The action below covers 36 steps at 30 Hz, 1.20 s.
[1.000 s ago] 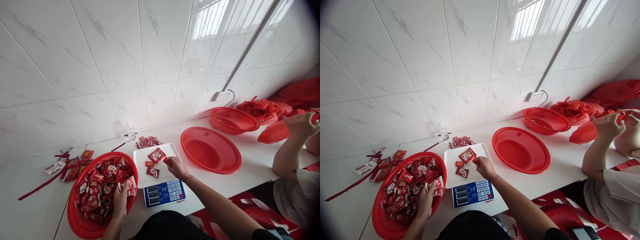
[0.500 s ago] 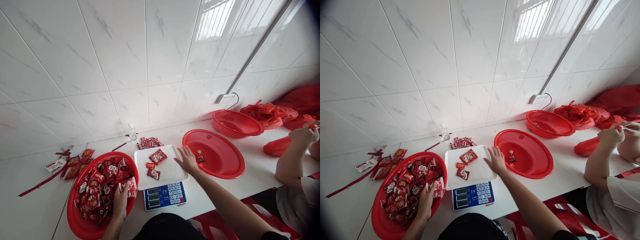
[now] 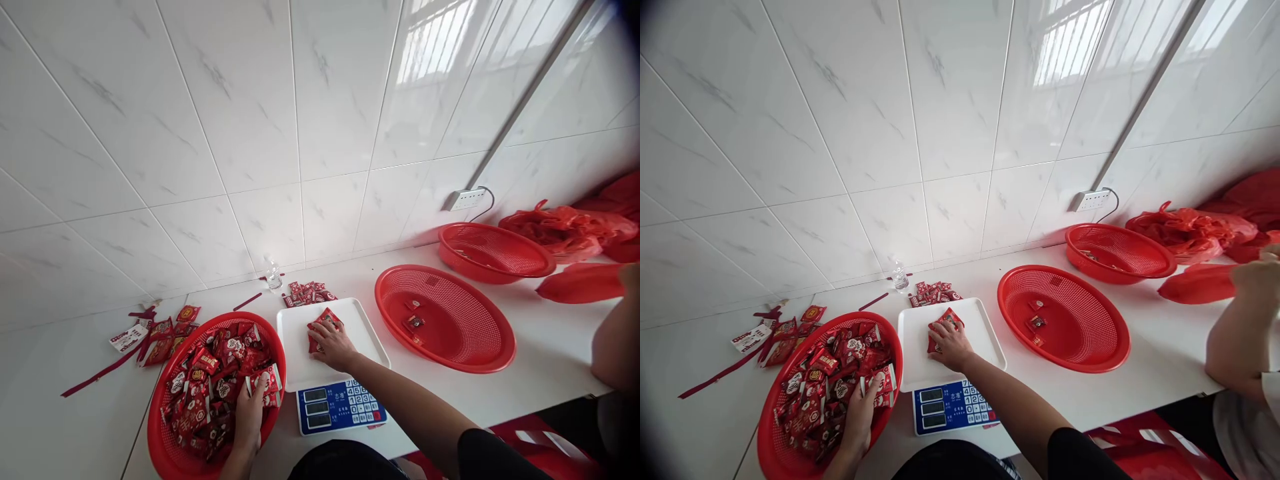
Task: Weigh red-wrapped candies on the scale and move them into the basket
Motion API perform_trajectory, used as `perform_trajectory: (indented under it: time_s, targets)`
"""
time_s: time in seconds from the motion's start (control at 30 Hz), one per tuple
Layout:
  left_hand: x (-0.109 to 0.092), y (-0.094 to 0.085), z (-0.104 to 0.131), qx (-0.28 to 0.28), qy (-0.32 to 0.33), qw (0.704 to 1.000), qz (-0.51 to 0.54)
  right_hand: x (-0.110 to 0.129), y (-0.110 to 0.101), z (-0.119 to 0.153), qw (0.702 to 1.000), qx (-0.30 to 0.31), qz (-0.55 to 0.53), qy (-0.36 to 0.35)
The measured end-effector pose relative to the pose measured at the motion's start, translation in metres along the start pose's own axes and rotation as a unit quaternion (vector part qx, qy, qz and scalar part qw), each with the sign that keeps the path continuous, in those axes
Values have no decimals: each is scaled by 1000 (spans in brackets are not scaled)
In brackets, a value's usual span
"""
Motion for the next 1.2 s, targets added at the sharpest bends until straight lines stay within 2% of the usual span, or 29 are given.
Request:
perform_trajectory:
  time_s: [0.1, 0.23, 0.43, 0.5, 0.6, 0.67, 0.73, 0.8, 0.87, 0.97, 1.03, 1.1, 1.2]
  targets:
    - [3, 2, -3, 10, -3, 1000, -2, -17, -14, 7, 997, -57, -18, 40]
    - [9, 3, -7, 23, -2, 1000, 10, -41, -25, 18, 991, -94, -36, 89]
    - [5, 1, -4, 12, 17, 1000, 8, -78, -46, 46, 965, -184, -84, 168]
    - [2, 0, -2, 9, 23, 1000, 3, -90, -62, 59, 953, -217, -92, 190]
    - [0, 2, -1, 16, 25, 1000, -5, -114, -100, 86, 927, -280, -94, 230]
    - [1, 3, -2, 18, 29, 999, -11, -140, -127, 112, 891, -338, -93, 288]
    - [3, 2, -3, 16, 28, 999, -22, -167, -139, 131, 874, -336, -88, 340]
    - [4, -1, -5, 4, 24, 999, -37, -189, -139, 145, 872, -307, -72, 376]
    - [0, -6, -5, -16, 37, 998, -53, -200, -135, 155, 876, -290, -41, 383]
    - [-22, -5, 0, -36, 94, 993, -69, -193, -125, 159, 886, -306, 3, 349]
    - [-38, 10, 5, -9, 113, 991, -69, -171, -118, 153, 899, -324, 8, 293]
    - [-48, 39, 10, 52, 104, 992, -55, -141, -107, 139, 921, -320, -8, 221]
    - [-61, 93, 14, 162, 99, 982, -3, -96, -85, 115, 952, -269, -46, 142]
Point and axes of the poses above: each hand's wrist, its own z-axis away from the middle knuckle, its own y-axis out of the palm, x = y × z, the point moved 9 cm from there along -z, towards the middle knuckle, and after that the axes turned 4 degrees about -z, right-handed, at the moved point
